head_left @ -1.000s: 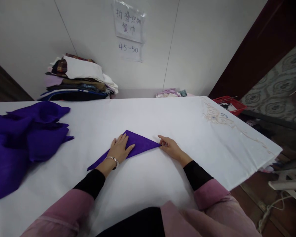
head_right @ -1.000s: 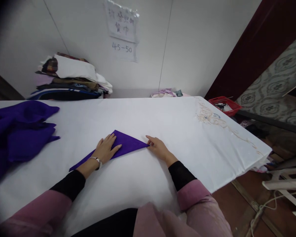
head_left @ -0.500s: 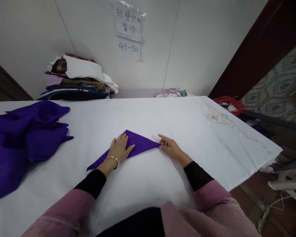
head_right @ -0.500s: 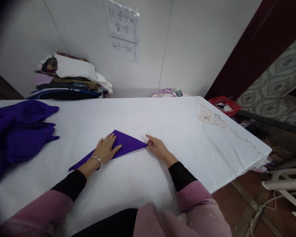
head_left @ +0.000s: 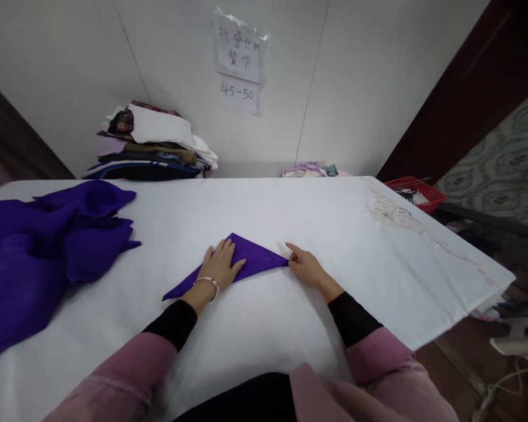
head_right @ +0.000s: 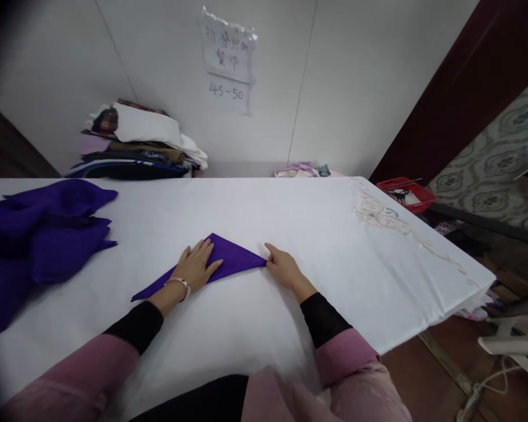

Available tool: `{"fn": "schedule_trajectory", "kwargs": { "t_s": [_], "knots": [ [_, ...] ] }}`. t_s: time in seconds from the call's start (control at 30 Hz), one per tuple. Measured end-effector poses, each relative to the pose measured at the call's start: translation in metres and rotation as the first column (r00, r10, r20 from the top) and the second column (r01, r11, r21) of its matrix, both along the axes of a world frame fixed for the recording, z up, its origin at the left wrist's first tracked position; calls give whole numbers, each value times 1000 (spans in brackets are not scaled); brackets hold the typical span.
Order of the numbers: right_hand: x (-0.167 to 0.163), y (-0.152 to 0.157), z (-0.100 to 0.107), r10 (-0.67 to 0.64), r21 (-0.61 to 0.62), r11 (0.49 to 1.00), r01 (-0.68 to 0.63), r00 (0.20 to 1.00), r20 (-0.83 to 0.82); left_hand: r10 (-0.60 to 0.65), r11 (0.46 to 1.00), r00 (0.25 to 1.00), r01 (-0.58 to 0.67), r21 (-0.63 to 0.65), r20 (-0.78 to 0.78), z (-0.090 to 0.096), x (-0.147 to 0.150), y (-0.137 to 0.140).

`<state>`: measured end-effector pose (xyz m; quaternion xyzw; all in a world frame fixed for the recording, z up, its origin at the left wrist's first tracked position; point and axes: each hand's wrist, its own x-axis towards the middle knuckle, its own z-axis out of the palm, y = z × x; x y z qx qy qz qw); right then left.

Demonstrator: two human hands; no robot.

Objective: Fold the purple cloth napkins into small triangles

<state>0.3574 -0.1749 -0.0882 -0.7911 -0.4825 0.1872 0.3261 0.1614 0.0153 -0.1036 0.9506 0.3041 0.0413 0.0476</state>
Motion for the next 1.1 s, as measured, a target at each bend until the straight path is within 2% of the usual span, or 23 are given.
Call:
{"fn": "schedule_trajectory", "kwargs": {
  "t_s": [0.1, 0.17, 0.23, 0.3, 0.37, 0.47, 0.53, 0.63, 0.73, 1.1],
  "knots": [
    [-1, -1, 2, 2, -25, 1000, -1, 998, 61, 3, 1000, 1000, -4, -8, -12, 1, 0, -2],
    [-2, -1, 4, 0, -35, 999, 6, 987, 163, 0, 1000, 1000, 0, -18, -17, 2, 1, -3],
    [-8, -2, 8, -10, 21, 1000, 4, 953, 304, -3, 1000, 1000, 2, -27, -10, 3, 1, -4],
    [-21, 0, 11, 26, 113, 991, -78, 915, 403, -6, 1000, 1000, 7, -27, 3, 3, 1, -5],
    [-41, 4, 11, 151, 136, 963, -233, 884, 441, -9, 1000, 1000, 9, -25, 6, 3, 1, -5],
    [-77, 18, 7, 388, 17, 897, -442, 806, 448, -11, 1000, 1000, 10, -10, -28, 4, 0, -5],
    [-96, 31, 3, 470, -50, 863, -503, 764, 442, -22, 1000, 997, 23, 6, -70, 5, -1, -5],
    [-108, 47, -2, 484, -86, 862, -500, 759, 436, -48, 999, 994, 50, 13, -100, 6, -2, -4],
    [-104, 51, -6, 473, -99, 871, -482, 766, 436, -60, 998, 995, 61, 8, -82, 4, -1, -3],
    [-52, 17, -5, 391, -154, 919, -362, 800, 454, -52, 998, 999, 52, -31, -10, 1, 2, -2]
  ]
}}
